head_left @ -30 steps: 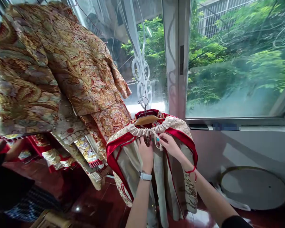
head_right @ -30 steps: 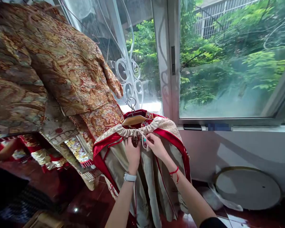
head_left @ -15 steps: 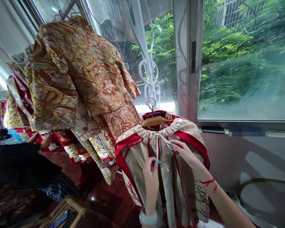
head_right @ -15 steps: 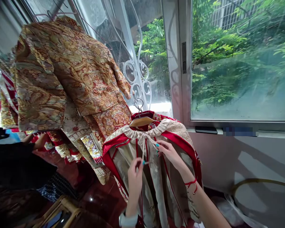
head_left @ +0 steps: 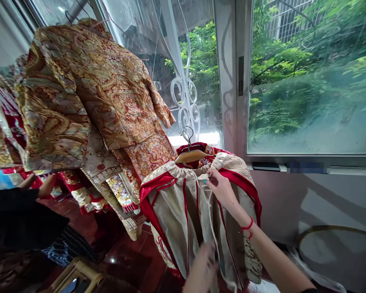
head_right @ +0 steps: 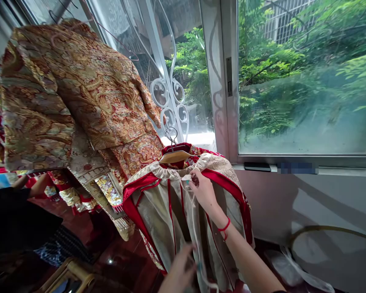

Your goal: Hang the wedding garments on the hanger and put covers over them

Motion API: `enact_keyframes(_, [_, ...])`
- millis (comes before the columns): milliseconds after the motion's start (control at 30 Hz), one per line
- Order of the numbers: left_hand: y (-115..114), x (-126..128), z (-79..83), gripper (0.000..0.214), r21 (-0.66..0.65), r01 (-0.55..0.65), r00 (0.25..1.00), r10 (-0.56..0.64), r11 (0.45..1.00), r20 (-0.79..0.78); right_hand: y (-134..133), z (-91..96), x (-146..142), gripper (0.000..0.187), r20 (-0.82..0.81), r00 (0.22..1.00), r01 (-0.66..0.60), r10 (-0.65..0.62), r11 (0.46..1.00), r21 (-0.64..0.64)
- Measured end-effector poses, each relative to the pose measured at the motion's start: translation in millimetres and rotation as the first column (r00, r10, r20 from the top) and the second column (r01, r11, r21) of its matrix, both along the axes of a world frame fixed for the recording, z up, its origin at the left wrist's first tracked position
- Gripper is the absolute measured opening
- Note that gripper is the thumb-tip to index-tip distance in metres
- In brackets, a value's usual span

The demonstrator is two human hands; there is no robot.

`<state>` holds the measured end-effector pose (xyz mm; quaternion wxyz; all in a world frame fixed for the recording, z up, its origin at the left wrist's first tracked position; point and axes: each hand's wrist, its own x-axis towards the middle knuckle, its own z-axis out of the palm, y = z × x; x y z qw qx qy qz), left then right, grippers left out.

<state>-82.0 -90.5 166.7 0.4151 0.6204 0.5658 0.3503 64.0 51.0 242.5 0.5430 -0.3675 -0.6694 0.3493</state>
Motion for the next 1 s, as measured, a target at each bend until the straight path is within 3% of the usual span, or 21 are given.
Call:
enact_keyframes(67, [23,3,34.0,0.045,0.173,-0.098,0.995,0.102,0.98,-0.01,-4,0.9,5,0.021,-0.058,0.995,-0.088,0.087,0.996,-0.014])
enact_keyframes(100, [38,4,52.8,0.05,0.294,-0.158,0.985,0.172,0.943,-0.022,-6,0.2,12,0.024,-0.084,0.987,-0.142,0.138,0.989,-0.04])
enact_keyframes(167, [71,7,87.2,0.052,0.527,-0.239,0.948,0.314,0.816,-0.055,-8,-3.2,31,0.03,-0.101,0.982,-0.171,0.162,0.981,-0.096])
enact_keyframes(267, [105,5,111.4,0.018,0.64,-0.254,0.901,0.419,0.725,-0.117,-10,-11.8,70,0.028,-0.046,0.998,0.028,-0.033,0.993,-0.113])
enact_keyframes(367, [104,-7,98.5,0.006,0.668,-0.307,0.865,0.491,0.678,-0.1,-17,-17.2,102,0.025,0.09,0.946,0.319,-0.311,0.943,-0.093])
enact_keyframes(433, [94,-14,84.0,0.008,0.62,-0.411,0.85,0.527,0.669,-0.005,-28,-15.0,104,0.025,0.149,0.832,0.542,-0.534,0.841,-0.011])
enact_keyframes(500, [90,-13,77.1,0.013,0.502,-0.484,0.858,0.503,0.717,0.108,-40,-8.3,88,0.023,0.062,0.736,0.67,-0.674,0.739,0.071])
enact_keyframes(533, [92,-8,78.3,0.016,0.446,-0.491,0.867,0.471,0.749,0.163,-44,-4.5,74,0.023,-0.007,0.746,0.664,-0.665,0.743,0.083])
enact_keyframes(567, [97,-1,82.2,0.02,0.405,-0.484,0.875,0.434,0.776,0.214,-47,-1.5,58,0.024,-0.067,0.799,0.602,-0.598,0.795,0.077])
enact_keyframes(633, [112,17,95.8,0.024,0.345,-0.436,0.886,0.33,0.831,0.325,-47,-1.3,23,0.024,-0.111,0.934,0.344,-0.339,0.938,0.031])
enact_keyframes(667, [119,25,103.3,0.024,0.302,-0.408,0.876,0.277,0.862,0.394,-43,-5.0,8,0.026,-0.104,0.974,0.202,-0.202,0.979,-0.005])
enact_keyframes(733, [127,33,114.3,0.027,0.19,-0.342,0.823,0.196,0.92,0.533,-32,-19.4,-12,0.034,-0.101,0.995,0.015,-0.026,0.994,-0.104])
enact_keyframes(800, [118,23,114.1,0.033,0.122,-0.296,0.797,0.175,0.947,0.579,-19,-37.4,-17,0.044,-0.13,0.991,-0.018,-0.008,0.98,-0.196])
enact_keyframes(900, [72,-27,87.4,0.041,0.14,-0.283,0.915,0.223,0.949,0.335,-7,-55.2,-5,0.041,-0.153,0.98,0.085,-0.125,0.967,-0.242])
enact_keyframes(1000, [6,-93,41.1,0.054,0.059,-0.392,0.916,0.383,0.918,0.122,-12,-54.3,7,0.03,-0.134,0.964,0.201,-0.23,0.959,-0.201])
